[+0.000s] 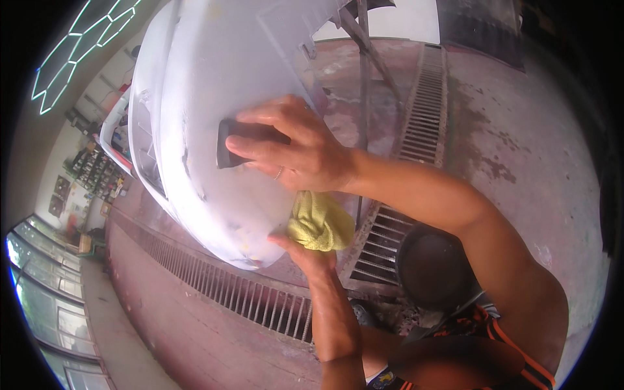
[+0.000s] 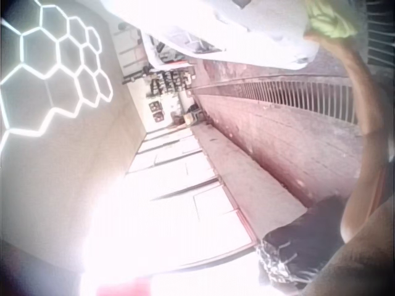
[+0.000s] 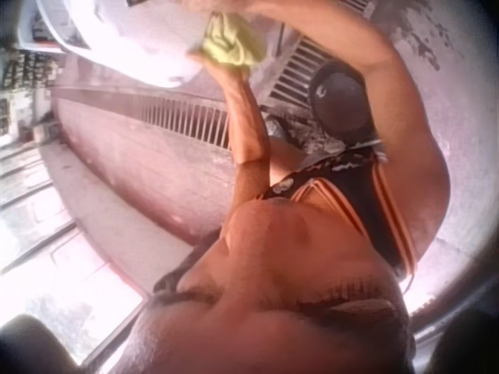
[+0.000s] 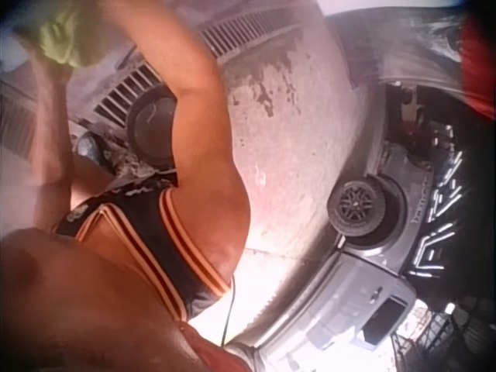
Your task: The person scrubs a white car bumper with a black sanding block and a yellow cloth, then wipes the entire surface clean. The person works on the bumper while it is mounted on a stand in a workshop.
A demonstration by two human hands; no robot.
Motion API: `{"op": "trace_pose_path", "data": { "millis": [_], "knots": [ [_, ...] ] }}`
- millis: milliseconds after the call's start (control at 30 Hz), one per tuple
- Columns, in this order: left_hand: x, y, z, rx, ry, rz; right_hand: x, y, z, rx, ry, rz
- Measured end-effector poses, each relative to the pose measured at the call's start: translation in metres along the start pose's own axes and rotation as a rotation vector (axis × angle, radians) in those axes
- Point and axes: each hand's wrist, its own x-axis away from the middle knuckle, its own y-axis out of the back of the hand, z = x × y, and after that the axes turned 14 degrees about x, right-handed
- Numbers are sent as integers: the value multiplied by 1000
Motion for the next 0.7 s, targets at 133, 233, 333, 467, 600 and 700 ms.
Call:
{"op": "trace_pose_path", "data": {
  "millis": [133,233,333,467,600,700],
  "knots": [
    [6,23,-2,-39,58,114,33,25,10,-103,231,234],
    [9,36,-1,-349,64,-3,62,71,-4,-39,-45,202],
    [30,2,-7,-845,240,-51,117,127,-29,64,-316,277],
    [45,-50,-46,-1475,-365,306,235,210,-47,172,-491,519],
    [39,-116,-78,-1950,-465,316,319,279,-46,424,-954,541],
    [17,-140,-78,-2225,-450,307,370,304,-45,579,-1140,558]
  ]
}}
